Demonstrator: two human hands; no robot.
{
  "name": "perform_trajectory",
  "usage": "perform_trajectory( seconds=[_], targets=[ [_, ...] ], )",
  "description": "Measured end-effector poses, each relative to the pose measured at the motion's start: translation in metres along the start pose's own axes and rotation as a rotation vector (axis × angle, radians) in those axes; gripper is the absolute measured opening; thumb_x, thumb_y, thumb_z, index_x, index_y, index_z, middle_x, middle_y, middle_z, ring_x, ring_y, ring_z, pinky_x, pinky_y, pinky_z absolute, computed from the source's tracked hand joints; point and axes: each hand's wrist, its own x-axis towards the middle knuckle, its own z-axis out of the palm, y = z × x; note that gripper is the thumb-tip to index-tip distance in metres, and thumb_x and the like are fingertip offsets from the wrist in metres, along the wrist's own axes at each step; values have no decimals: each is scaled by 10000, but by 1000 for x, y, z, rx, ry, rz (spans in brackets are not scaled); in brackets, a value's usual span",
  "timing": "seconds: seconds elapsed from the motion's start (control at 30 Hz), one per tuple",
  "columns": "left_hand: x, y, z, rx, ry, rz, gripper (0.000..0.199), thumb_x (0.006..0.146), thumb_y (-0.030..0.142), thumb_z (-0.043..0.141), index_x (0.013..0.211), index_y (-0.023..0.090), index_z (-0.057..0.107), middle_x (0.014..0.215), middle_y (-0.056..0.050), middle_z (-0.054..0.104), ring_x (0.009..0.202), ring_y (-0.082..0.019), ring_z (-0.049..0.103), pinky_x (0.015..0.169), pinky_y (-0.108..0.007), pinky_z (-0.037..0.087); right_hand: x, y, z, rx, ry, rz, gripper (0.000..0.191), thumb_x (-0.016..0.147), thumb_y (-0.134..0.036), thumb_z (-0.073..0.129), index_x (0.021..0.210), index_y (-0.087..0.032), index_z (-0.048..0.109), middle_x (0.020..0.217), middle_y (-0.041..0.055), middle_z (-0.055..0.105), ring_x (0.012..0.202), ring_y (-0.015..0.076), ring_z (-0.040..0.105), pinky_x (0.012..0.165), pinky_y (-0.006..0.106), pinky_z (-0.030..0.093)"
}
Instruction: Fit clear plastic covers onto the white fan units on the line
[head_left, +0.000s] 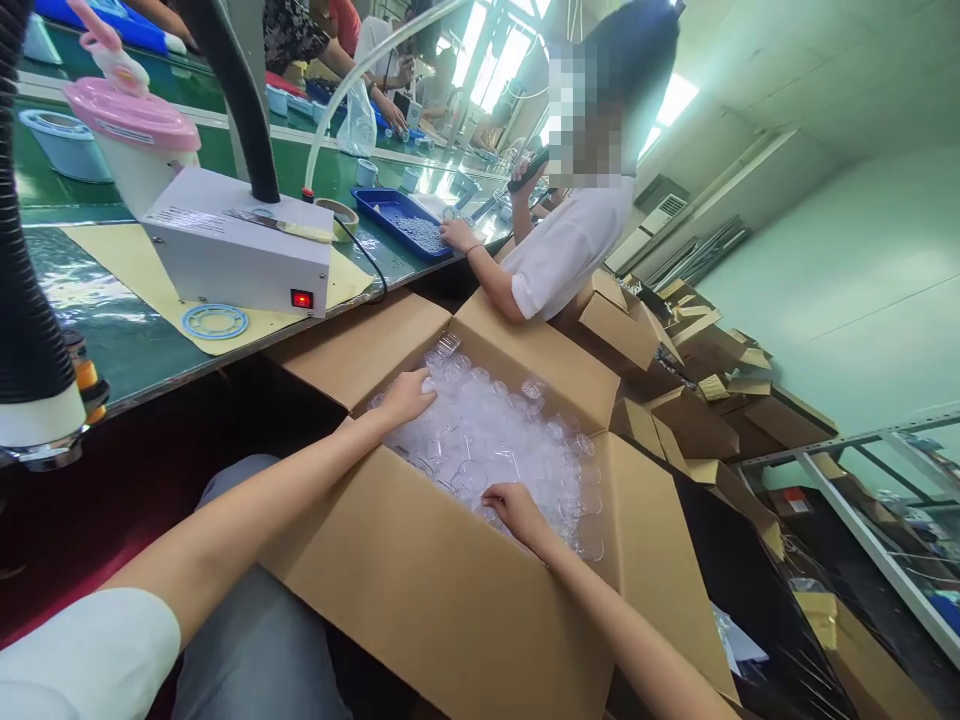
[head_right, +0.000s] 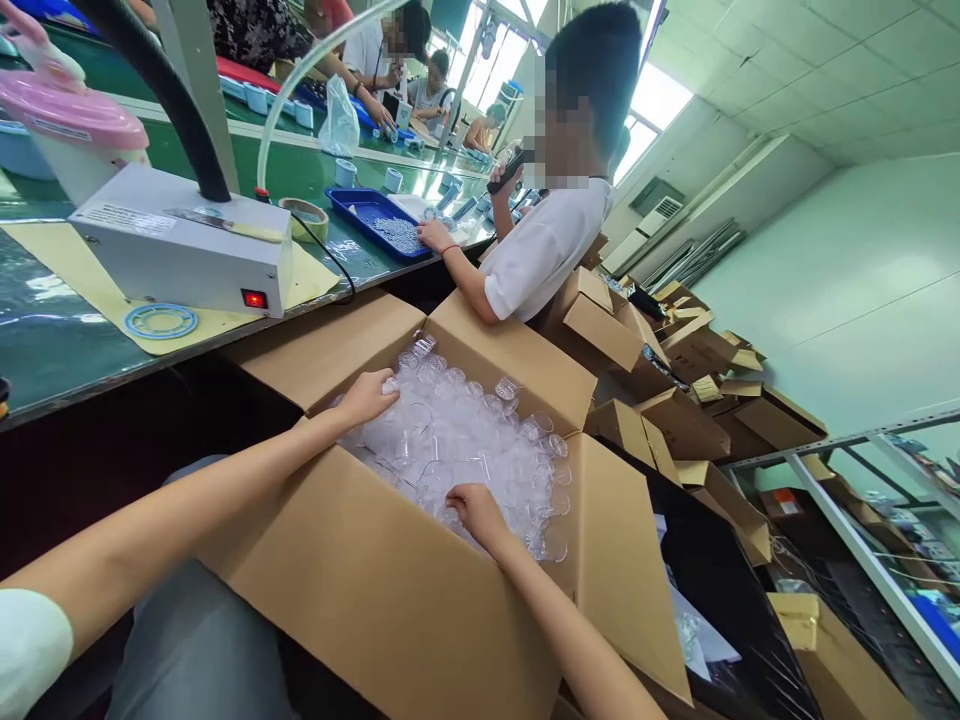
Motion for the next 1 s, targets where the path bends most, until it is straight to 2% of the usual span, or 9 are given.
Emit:
perform_trajectory(
  seconds=[0.17, 0.3, 0.37, 0.43, 0.53, 0.67, 0.8, 0.9, 1.0],
  targets=[
    [-11, 12, -11, -171, -157, 169, 284, 874, 336, 622, 1074, 136, 651, 1119, -70, 675, 1058, -207, 623, 963, -419, 479, 26, -12, -40, 85, 320, -62, 310, 988, -363, 402, 974, -146, 622, 965, 77, 672, 893, 195, 631, 846, 409, 494],
    [-22, 20, -14, -250, -274, 262, 352, 708, 307, 775, 1030, 185, 705, 1027, -6, 726, 1006, -184, 648, 930, -286, 477, 73, -45, -53, 188, 306, -185, 293, 946, -409, 456, 929, -189, 649, 878, 66, 690, 795, 191, 630, 772, 364, 524],
    [-24, 18, -12, -239, -265, 228, 225, 754, 314, 737, 898, 142, 707, 862, -6, 718, 863, -171, 661, 836, -297, 507, 107, -62, -51, 229, 248, -233, 246, 912, -406, 549, 964, -191, 657, 906, 47, 695, 787, 171, 641, 758, 345, 540],
    [-25, 14, -9, -207, -206, 161, 231, 851, 335, 642, 806, 109, 663, 770, -6, 668, 762, -156, 640, 756, -317, 521, 146, -75, -48, 251, 240, -231, 270, 919, -380, 566, 1081, -174, 628, 1030, 56, 678, 851, 170, 651, 781, 362, 546],
    [-24, 7, -5, -154, -111, 75, 266, 906, 352, 574, 837, 101, 627, 810, -13, 639, 768, -153, 624, 731, -326, 527, 206, -85, -46, 244, 328, -149, 350, 930, -347, 565, 1235, -175, 550, 1257, 96, 580, 1050, 223, 608, 883, 437, 519],
    [-23, 1, 1, -116, -130, 93, 223, 912, 320, 572, 853, 113, 628, 835, -18, 645, 761, -135, 618, 719, -306, 534, 262, -87, -42, 209, 431, -16, 419, 910, -343, 595, 1293, -195, 510, 1378, 106, 481, 1203, 282, 512, 990, 522, 437],
    [-24, 1, 4, -92, -210, 182, 155, 859, 216, 621, 745, 111, 607, 734, 6, 622, 699, -120, 599, 673, -274, 512, 272, -78, -43, 221, 401, 21, 382, 913, -346, 591, 1256, -185, 537, 1331, 100, 523, 1160, 264, 544, 968, 499, 456],
    [-24, 4, 3, -76, -250, 248, 123, 724, 57, 616, 637, 132, 572, 674, -1, 617, 686, -136, 592, 658, -257, 476, 259, -62, -56, 248, 287, -5, 357, 951, -368, 526, 1241, -163, 552, 1250, 102, 589, 1079, 233, 601, 905, 445, 506],
    [-24, 6, 2, -56, -259, 292, 139, 634, 20, 577, 615, 155, 547, 740, -44, 654, 772, -190, 615, 683, -272, 465, 252, -50, -69, 248, 166, 4, 341, 980, -395, 462, 1172, -150, 600, 1151, 92, 647, 988, 201, 644, 849, 402, 537]
  ],
)
